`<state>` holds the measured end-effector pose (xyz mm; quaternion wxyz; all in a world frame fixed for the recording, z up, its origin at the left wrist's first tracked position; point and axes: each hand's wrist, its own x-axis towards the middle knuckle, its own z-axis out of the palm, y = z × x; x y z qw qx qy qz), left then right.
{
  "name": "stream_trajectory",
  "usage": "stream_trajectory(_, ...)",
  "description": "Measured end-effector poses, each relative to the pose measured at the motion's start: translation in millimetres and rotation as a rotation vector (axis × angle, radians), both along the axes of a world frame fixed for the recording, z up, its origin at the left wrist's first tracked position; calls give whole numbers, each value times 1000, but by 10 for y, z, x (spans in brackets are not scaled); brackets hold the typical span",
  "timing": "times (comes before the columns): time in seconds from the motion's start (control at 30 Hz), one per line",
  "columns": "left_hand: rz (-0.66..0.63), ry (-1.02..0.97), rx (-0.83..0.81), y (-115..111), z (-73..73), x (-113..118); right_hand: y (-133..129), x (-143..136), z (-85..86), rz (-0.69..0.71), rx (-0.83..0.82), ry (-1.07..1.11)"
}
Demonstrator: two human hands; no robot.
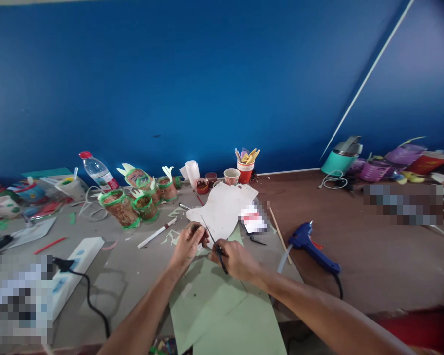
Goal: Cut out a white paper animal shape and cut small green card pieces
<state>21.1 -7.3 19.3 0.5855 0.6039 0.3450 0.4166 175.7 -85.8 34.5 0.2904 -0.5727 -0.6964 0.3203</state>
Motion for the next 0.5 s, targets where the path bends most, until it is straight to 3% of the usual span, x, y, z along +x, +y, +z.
stream_trajectory(0.17, 5, -17, -10, 17, -13, -8, 5, 3, -16, 6, -12, -25)
stream_trajectory(0.5, -15, 110, 50, -13, 117, -18, 0, -9, 5, -10, -50, -10)
